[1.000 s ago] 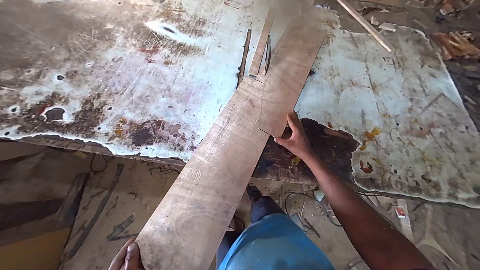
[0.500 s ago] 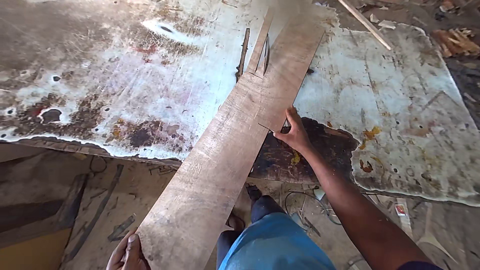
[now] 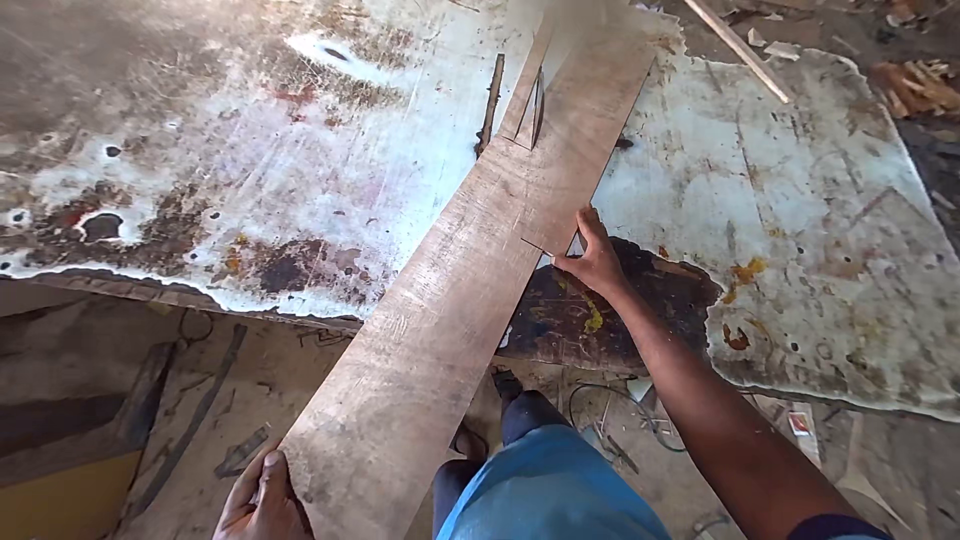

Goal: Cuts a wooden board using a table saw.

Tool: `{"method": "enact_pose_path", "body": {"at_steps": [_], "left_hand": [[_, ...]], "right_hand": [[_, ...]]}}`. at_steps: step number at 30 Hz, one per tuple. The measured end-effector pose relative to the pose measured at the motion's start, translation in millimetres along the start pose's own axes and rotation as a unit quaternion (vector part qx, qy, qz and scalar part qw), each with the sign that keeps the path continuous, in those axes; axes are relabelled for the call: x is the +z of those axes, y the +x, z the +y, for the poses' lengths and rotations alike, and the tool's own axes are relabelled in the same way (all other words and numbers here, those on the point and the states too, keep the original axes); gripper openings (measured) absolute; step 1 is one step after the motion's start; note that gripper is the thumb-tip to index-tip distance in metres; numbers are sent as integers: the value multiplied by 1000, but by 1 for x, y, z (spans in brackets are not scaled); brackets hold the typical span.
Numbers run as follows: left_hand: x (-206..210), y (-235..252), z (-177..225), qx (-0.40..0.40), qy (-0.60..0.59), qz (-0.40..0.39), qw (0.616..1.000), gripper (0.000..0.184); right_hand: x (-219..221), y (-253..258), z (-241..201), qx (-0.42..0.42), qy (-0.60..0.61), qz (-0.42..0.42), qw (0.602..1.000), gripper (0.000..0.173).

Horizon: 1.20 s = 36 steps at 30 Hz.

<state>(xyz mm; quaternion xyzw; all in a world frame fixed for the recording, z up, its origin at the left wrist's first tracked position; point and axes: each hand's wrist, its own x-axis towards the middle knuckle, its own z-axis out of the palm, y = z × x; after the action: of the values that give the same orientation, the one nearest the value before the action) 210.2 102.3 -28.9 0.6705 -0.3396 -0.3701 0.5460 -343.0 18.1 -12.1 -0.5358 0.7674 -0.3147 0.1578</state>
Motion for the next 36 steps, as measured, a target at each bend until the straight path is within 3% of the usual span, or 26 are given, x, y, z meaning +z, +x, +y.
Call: {"method": "enact_pose_path", "body": {"at_steps": [36], "left_hand": [[50, 16, 17, 9, 11, 16, 1000, 21]], "right_hand": [[-4, 51, 13, 4, -4, -11, 1000, 117]]}}
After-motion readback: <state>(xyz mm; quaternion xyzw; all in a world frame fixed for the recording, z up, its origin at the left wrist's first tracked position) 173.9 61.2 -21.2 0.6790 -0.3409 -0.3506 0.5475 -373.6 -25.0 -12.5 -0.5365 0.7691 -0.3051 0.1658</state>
